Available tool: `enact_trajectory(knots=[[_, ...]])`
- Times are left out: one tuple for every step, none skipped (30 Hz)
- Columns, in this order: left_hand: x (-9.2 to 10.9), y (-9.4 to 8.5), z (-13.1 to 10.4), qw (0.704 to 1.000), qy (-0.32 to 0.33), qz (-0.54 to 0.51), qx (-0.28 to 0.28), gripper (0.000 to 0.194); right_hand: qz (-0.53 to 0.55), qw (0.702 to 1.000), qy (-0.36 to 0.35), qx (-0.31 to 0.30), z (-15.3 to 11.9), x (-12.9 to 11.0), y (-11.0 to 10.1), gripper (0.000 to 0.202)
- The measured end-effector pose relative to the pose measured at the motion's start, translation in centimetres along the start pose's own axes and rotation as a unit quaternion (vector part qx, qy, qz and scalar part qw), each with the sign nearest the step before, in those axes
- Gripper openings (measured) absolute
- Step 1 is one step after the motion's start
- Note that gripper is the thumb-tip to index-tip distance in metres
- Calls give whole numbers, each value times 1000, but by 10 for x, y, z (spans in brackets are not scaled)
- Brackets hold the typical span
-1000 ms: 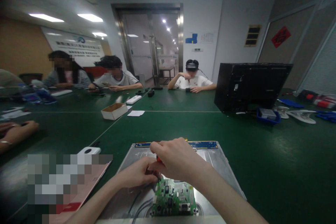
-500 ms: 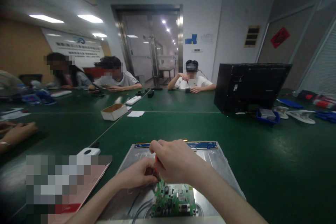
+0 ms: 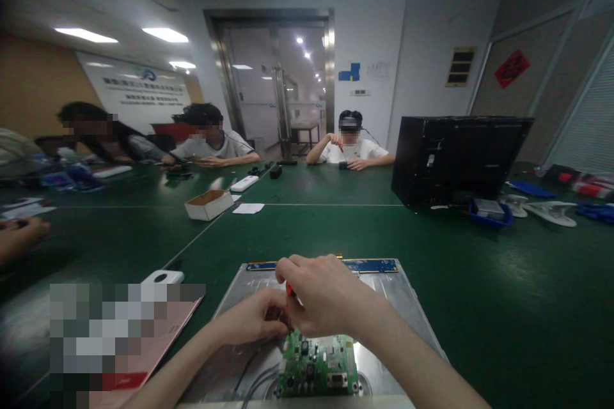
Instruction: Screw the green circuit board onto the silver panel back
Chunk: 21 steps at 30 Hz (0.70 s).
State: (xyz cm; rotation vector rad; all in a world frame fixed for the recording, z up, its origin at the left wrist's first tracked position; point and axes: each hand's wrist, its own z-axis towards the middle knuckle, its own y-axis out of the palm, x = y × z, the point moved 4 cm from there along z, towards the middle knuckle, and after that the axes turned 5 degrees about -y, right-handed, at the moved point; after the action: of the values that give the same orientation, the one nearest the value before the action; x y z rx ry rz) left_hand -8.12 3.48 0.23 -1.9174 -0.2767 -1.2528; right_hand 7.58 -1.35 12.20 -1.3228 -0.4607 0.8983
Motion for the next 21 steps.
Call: enact_trajectory(knots=[[-1,0,0,1000,-1,0,0,10,-6,1000,7,1,1,1,1,23],[-2,0,0,1000,-2,0,1,11,-12,1000,15,2,1,2,2,22],[-2,0,1,1000,-4,1,1,11,-18,1000,24,5,2,3,3,20],[-3,0,1,1000,-5,3,1,10,-22,999,31,8,2,4,3,19],[-3,0,1,1000,-6,4,2,10,-24,999,35,9,3,4,4,17],[-4,0,1,1000,-7,6,3,10,-26,999,36,9,3,5,4,15],[-4,0,1,1000,-7,7,4,10,-27,999,34,6,3,5,4,13],[-3,0,1,1000,-8,8,6,11,-27,999,29,2,3,4,3,12],[-3,-1,0,1000,-8,9,8,11,-26,999,23,-3,3,4,3,11],[-3,-1,0,1000,-9,11,9,12,-25,1000,16,-4,2,3,2,10],[-3,-1,0,1000,-9,12,9,12,-23,1000,9,-1,1,2,1,10],[-3,-1,0,1000,-8,14,8,12,-21,1000,2,3,1,1,0,10],[-2,-1,1,1000,-7,15,6,12,-18,1000,-4,6,0,1,-1,12],[-2,-1,1,1000,-5,15,3,12,-15,1000,-8,7,-1,0,-1,14],[-2,-1,1,1000,-4,14,1,12,-11,1000,-10,5,-1,-1,-1,15],[-2,-1,1,1000,-3,13,-1,12,-7,1000,-9,1,-2,-1,0,18],[-2,0,2,1000,-2,12,-3,12,-6,1000,-7,-4,-2,-1,0,19],[-2,0,2,1000,-3,12,-3,11,-6,1000,-3,-7,-1,-1,1,20],[-2,0,2,1000,-3,12,-4,10,-8,1000,0,-7,-1,-1,2,20],[-3,0,2,1000,-4,12,-4,10,-9,1000,4,-7,0,0,2,20],[-3,0,2,1000,-5,13,-3,10,-11,1000,9,-5,0,0,2,18]])
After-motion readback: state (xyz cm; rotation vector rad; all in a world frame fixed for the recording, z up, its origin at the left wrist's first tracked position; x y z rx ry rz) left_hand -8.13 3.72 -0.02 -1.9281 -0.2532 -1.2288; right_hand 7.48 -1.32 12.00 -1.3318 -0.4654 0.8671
